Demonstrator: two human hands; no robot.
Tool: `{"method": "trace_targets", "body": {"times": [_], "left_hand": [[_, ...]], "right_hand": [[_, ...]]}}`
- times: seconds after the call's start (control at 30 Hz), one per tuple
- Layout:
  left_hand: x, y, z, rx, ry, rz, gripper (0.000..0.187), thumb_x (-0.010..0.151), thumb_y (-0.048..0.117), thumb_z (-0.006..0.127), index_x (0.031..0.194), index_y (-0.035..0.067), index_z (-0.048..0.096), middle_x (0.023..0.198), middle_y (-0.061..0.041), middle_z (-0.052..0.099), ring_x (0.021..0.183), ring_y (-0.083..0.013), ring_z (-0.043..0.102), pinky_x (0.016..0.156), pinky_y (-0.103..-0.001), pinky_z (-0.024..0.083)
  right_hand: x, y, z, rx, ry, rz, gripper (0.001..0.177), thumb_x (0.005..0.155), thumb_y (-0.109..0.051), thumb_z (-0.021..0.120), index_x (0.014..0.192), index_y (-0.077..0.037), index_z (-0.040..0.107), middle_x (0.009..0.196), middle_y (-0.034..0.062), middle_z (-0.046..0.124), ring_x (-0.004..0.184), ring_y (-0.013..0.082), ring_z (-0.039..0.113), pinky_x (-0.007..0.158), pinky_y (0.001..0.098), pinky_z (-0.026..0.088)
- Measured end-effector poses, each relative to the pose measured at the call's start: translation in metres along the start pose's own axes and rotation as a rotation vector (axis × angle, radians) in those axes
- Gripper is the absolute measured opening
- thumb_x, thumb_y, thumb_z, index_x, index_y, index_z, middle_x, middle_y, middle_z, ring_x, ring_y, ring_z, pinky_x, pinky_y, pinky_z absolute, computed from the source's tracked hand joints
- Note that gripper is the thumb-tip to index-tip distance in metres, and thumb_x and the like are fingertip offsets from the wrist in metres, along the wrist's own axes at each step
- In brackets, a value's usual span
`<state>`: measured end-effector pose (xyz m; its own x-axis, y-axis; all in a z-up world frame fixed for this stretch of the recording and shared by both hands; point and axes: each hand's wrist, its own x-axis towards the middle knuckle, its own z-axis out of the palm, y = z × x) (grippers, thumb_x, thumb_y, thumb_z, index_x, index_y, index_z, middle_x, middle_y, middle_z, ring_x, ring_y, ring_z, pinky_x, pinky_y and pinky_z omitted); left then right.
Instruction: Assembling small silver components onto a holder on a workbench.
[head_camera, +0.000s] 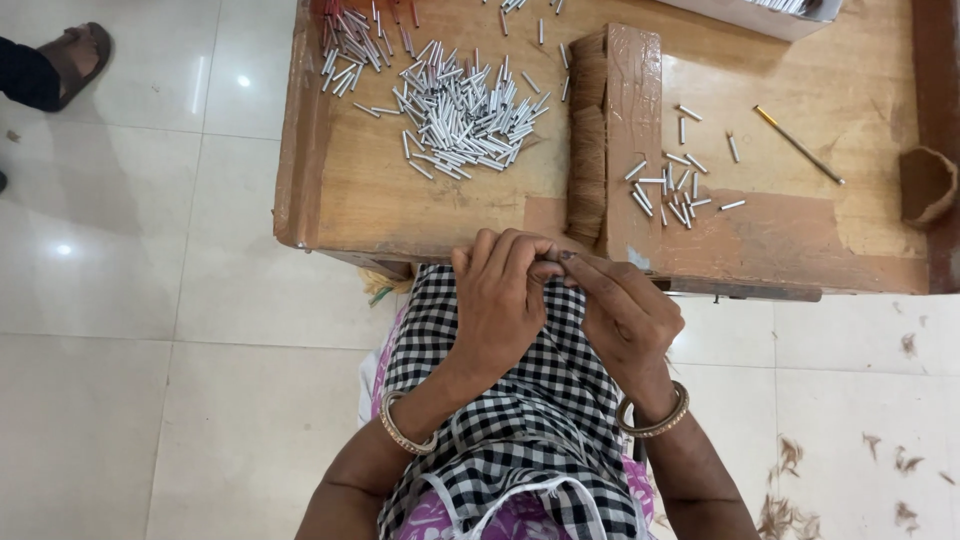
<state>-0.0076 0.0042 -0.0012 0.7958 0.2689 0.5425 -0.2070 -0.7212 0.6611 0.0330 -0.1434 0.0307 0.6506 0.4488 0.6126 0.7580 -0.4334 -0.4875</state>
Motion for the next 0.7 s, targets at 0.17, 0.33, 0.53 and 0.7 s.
{"method": "trace_targets", "body": {"times": [0.17,0.33,0.53,0.7], "left_hand": [[-0.001,-0.003,-0.002,0.007,-0.026,-0.018,0.013,0.094,0.007,0.069,0.104,0.01,0.062,0.101,-0.001,0.064,0.095,-0.0223,0.055,0.085,-0.04,0.033],[-0.004,-0.004,-0.007,-0.062,-0.106,0.002,0.01,0.098,0.01,0.068,0.106,0.008,0.063,0.101,-0.003,0.063,0.094,-0.0233,0.053,0.085,-0.04,0.033],[0.001,-0.008,-0.017,-0.026,-0.105,-0.028,0.009,0.097,0.008,0.064,0.105,0.011,0.067,0.101,-0.002,0.063,0.095,-0.0234,0.054,0.084,-0.039,0.033],[0.003,0.0,-0.016,-0.071,-0.047,-0.01,0.005,0.098,0.01,0.067,0.102,0.013,0.067,0.1,0.001,0.063,0.095,-0.0219,0.054,0.083,-0.039,0.033]], "right_hand": [[0.013,-0.006,0.0,0.055,0.008,0.086,0.035,0.083,0.014,0.07,0.114,0.0,0.072,0.116,0.0146,0.071,0.104,0.0237,0.073,0.083,0.0307,0.063],[0.007,0.01,0.005,-0.125,0.054,-0.107,0.022,0.081,0.007,0.079,0.099,-0.006,0.078,0.119,0.01,0.075,0.126,0.0312,0.065,0.103,0.0407,0.058],[0.009,0.007,0.0,0.153,0.029,0.01,0.019,0.08,0.0,0.08,0.098,-0.004,0.076,0.123,0.0104,0.073,0.128,0.0296,0.063,0.105,0.0403,0.053],[0.008,0.0,0.008,0.118,0.102,0.211,0.026,0.078,0.011,0.075,0.099,-0.005,0.076,0.1,0.0076,0.075,0.088,0.0198,0.074,0.072,0.0278,0.058]]}}
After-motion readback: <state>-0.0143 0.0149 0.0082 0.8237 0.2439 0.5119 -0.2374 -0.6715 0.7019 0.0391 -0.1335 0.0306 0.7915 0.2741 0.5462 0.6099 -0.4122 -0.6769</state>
